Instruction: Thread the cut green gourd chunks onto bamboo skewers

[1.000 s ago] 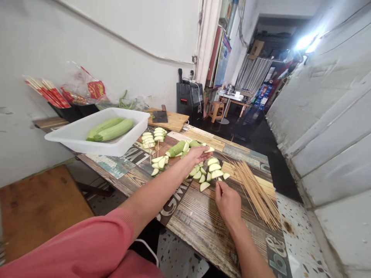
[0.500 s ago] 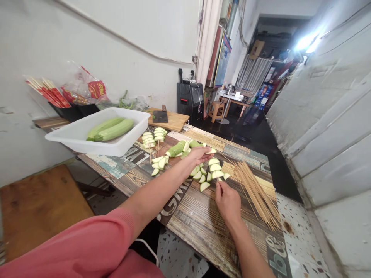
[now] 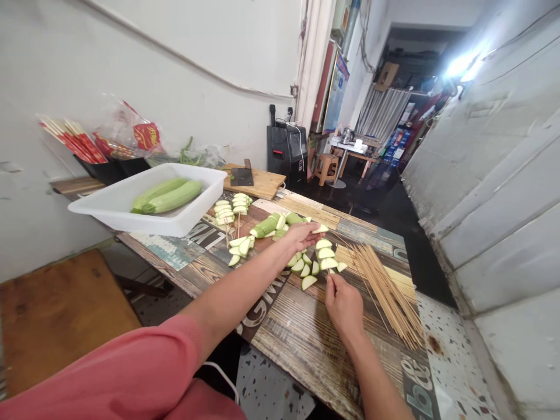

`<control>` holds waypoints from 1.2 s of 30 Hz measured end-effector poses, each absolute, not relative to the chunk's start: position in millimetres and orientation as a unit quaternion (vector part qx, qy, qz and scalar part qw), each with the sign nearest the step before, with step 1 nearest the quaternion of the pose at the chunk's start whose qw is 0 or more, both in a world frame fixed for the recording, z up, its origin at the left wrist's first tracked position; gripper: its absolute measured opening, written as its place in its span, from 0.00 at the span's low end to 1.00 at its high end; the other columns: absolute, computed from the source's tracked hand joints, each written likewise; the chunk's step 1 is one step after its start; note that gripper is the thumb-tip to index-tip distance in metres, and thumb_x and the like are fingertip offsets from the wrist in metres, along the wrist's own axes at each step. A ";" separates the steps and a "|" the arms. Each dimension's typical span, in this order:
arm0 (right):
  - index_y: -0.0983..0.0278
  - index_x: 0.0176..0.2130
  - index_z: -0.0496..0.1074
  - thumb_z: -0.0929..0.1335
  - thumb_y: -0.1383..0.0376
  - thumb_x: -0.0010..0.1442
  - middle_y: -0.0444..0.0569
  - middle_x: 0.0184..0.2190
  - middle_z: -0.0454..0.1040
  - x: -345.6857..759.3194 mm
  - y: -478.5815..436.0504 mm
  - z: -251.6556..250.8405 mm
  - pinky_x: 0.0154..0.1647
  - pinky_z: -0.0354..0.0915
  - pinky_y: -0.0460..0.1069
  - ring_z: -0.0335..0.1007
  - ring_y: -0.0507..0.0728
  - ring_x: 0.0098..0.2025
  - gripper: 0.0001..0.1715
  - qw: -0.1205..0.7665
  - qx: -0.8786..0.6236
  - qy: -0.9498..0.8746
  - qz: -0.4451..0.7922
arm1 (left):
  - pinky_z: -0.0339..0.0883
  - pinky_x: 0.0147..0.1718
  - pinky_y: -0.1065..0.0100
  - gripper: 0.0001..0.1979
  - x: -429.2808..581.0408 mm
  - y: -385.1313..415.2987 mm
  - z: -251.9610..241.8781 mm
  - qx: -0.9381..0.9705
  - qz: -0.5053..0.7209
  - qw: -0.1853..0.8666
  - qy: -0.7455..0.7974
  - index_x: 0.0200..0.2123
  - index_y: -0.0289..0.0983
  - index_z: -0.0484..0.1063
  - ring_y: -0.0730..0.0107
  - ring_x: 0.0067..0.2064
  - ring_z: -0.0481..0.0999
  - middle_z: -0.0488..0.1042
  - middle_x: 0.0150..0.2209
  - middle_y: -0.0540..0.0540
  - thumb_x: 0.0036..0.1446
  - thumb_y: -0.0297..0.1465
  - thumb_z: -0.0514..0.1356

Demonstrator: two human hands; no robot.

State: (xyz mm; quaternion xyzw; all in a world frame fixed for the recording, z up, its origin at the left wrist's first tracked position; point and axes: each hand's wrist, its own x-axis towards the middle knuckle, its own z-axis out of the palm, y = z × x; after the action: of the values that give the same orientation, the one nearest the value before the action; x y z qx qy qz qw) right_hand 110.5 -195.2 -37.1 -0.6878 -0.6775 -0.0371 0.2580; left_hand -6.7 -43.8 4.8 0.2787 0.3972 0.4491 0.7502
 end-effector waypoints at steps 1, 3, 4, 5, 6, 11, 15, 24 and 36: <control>0.65 0.35 0.74 0.57 0.59 0.60 0.51 0.23 0.75 110.4 -195.1 -37.3 0.25 0.55 0.45 0.69 0.55 0.24 0.21 0.263 -0.687 -0.677 -0.033 | 0.69 0.27 0.73 0.04 -6.4 -44.7 5.1 0.278 0.452 0.750 0.394 0.32 0.31 0.65 0.72 0.26 0.75 0.73 0.26 0.43 0.52 0.23 0.59; 0.65 0.35 0.74 0.57 0.59 0.60 0.50 0.23 0.75 110.4 -194.9 -37.9 0.25 0.55 0.45 0.69 0.54 0.23 0.21 0.274 -0.682 -0.678 -0.022 | 0.68 0.26 0.74 0.04 -5.4 -45.5 4.8 0.278 0.456 0.750 0.391 0.32 0.32 0.65 0.72 0.27 0.75 0.74 0.27 0.42 0.53 0.25 0.59; 0.65 0.35 0.74 0.57 0.59 0.60 0.50 0.23 0.75 110.3 -194.8 -38.1 0.25 0.56 0.45 0.69 0.54 0.23 0.21 0.280 -0.678 -0.680 -0.018 | 0.67 0.25 0.74 0.03 -4.8 -45.3 4.3 0.277 0.457 0.750 0.390 0.32 0.32 0.64 0.71 0.27 0.75 0.74 0.28 0.42 0.54 0.25 0.58; 0.65 0.36 0.74 0.57 0.59 0.60 0.50 0.23 0.75 110.1 -194.6 -38.3 0.26 0.56 0.45 0.69 0.54 0.24 0.20 0.285 -0.674 -0.682 -0.015 | 0.67 0.25 0.74 0.03 -4.3 -45.0 3.8 0.276 0.457 0.752 0.387 0.32 0.32 0.64 0.71 0.27 0.75 0.74 0.28 0.42 0.55 0.26 0.57; 0.65 0.35 0.74 0.57 0.59 0.60 0.50 0.23 0.75 109.9 -194.5 -38.5 0.26 0.56 0.45 0.69 0.54 0.24 0.20 0.287 -0.671 -0.684 -0.016 | 0.67 0.25 0.74 0.03 -4.0 -44.4 3.4 0.273 0.457 0.754 0.385 0.32 0.32 0.64 0.70 0.27 0.76 0.74 0.28 0.42 0.55 0.26 0.57; 0.65 0.34 0.75 0.58 0.59 0.60 0.51 0.23 0.75 108.4 -194.5 -38.5 0.26 0.56 0.45 0.69 0.54 0.24 0.20 0.285 -0.667 -0.687 -0.036 | 0.67 0.24 0.74 0.03 -4.8 -42.8 4.0 0.242 0.448 0.765 0.395 0.32 0.31 0.64 0.71 0.27 0.75 0.74 0.26 0.41 0.54 0.26 0.57; 0.65 0.33 0.75 0.58 0.59 0.60 0.50 0.23 0.75 107.9 -194.8 -38.5 0.26 0.55 0.45 0.69 0.54 0.24 0.20 0.285 -0.667 -0.687 -0.043 | 0.67 0.25 0.73 0.03 -5.5 -43.1 4.8 0.228 0.444 0.769 0.399 0.32 0.30 0.65 0.70 0.27 0.75 0.74 0.26 0.40 0.55 0.25 0.57; 0.65 0.34 0.75 0.58 0.59 0.60 0.50 0.22 0.75 108.5 -194.7 -39.6 0.26 0.55 0.45 0.69 0.53 0.23 0.21 0.283 -0.671 -0.684 -0.040 | 0.68 0.25 0.73 0.03 -6.8 -43.8 7.2 0.232 0.428 0.778 0.398 0.32 0.30 0.66 0.71 0.26 0.75 0.74 0.25 0.41 0.54 0.26 0.57; 0.66 0.34 0.75 0.58 0.59 0.60 0.51 0.23 0.75 109.9 -194.4 -40.5 0.26 0.56 0.45 0.70 0.54 0.24 0.21 0.297 -0.670 -0.679 -0.038 | 0.70 0.27 0.70 0.02 0.8 -34.6 -8.1 0.220 0.435 0.787 0.378 0.31 0.30 0.67 0.69 0.26 0.76 0.74 0.27 0.42 0.53 0.24 0.59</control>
State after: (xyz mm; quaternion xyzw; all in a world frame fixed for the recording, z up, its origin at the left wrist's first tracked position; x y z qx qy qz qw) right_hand 109.9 -194.4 -40.5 -0.6704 -0.6790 -0.0377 0.2968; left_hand 0.8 -34.6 -8.1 0.2196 0.3783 0.4350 0.7871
